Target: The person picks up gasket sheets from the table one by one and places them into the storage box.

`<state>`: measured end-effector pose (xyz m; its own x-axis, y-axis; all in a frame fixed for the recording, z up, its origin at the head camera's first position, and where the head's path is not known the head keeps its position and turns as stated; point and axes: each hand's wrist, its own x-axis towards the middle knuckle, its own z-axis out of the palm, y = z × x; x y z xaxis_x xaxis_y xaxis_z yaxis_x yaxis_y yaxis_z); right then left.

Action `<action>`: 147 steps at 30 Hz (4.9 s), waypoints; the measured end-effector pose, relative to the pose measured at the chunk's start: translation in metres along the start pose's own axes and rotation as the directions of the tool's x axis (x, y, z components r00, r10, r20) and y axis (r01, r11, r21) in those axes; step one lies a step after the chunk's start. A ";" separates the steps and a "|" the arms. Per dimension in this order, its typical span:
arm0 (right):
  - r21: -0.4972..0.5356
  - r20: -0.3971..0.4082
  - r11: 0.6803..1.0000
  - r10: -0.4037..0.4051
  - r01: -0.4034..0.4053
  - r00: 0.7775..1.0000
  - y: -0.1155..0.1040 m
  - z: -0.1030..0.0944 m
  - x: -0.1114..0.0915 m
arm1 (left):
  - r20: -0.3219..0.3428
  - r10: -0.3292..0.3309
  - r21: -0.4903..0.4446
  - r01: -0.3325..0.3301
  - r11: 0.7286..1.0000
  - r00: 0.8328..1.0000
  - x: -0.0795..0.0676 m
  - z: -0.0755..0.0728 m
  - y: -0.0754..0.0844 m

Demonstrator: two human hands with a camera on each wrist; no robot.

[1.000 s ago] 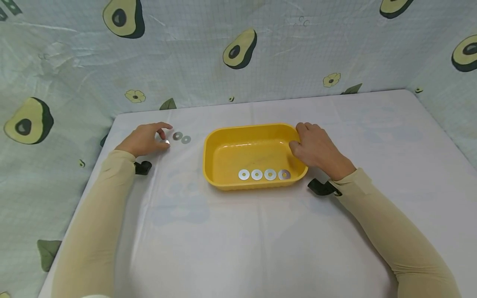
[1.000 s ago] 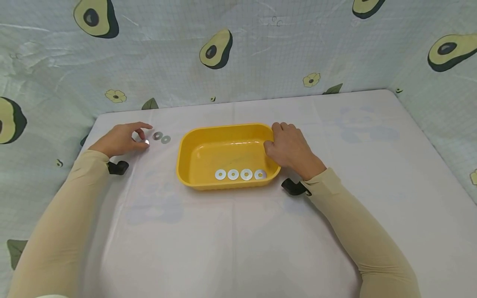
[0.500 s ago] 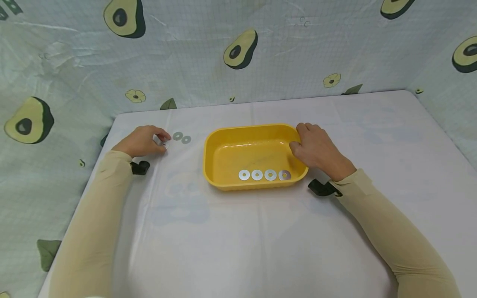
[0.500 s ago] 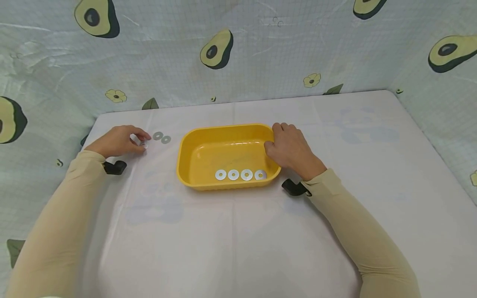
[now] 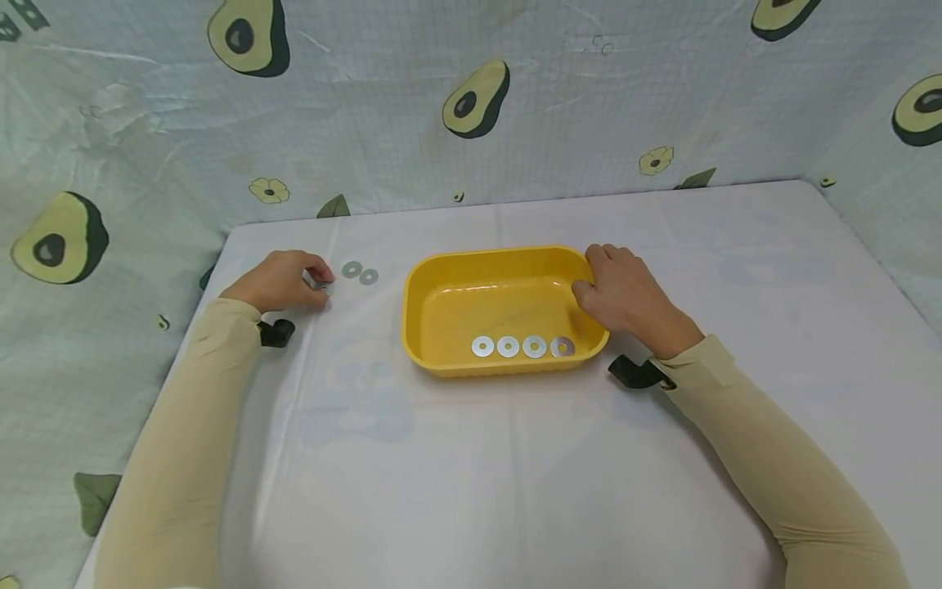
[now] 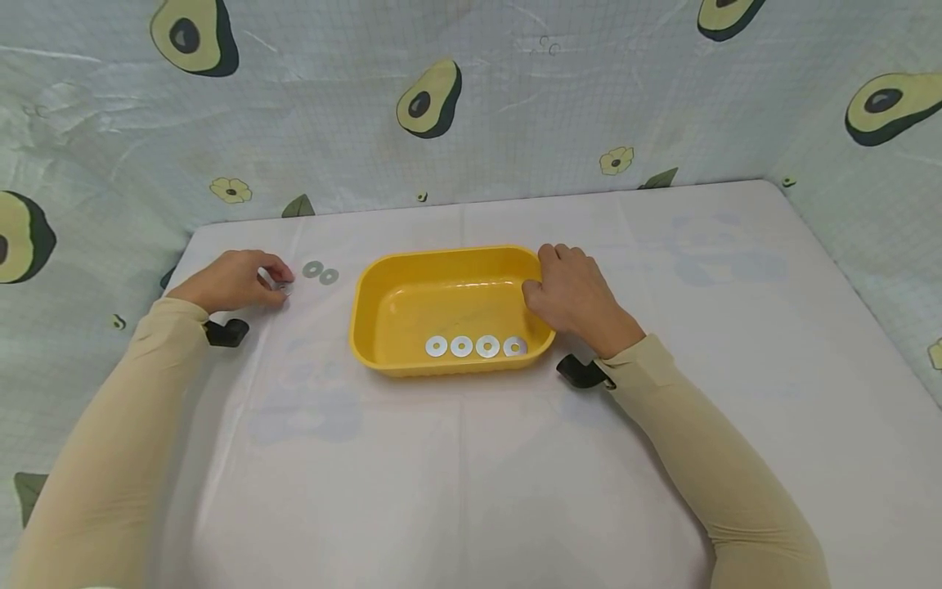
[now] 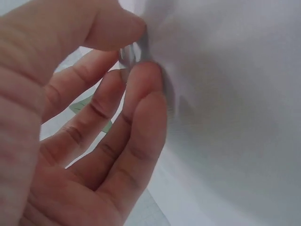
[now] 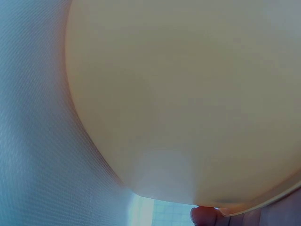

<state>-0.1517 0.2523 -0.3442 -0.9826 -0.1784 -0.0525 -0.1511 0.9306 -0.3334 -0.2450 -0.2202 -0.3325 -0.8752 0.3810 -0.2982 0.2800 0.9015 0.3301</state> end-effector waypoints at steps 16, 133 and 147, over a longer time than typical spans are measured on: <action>-0.002 -0.003 1.000 -0.004 0.004 1.000 0.001 0.001 0.000 | -0.057 0.035 -0.001 -0.035 0.999 0.998 -0.005 0.003 0.007; -0.076 -0.074 0.997 -0.033 0.027 0.997 0.004 -0.001 0.000 | 0.186 0.635 -0.085 -0.631 0.771 0.750 0.077 0.049 0.245; -0.094 -0.051 0.996 -0.013 0.008 0.999 0.003 0.001 0.000 | 0.219 0.650 -0.089 -0.648 0.756 0.728 0.086 0.069 0.253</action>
<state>-0.1521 0.2553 -0.3459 -0.9848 -0.1739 0.0003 -0.1687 0.9550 -0.2440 -0.2225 0.0546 -0.3366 -0.3690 0.9080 -0.1986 0.7437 0.4166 0.5228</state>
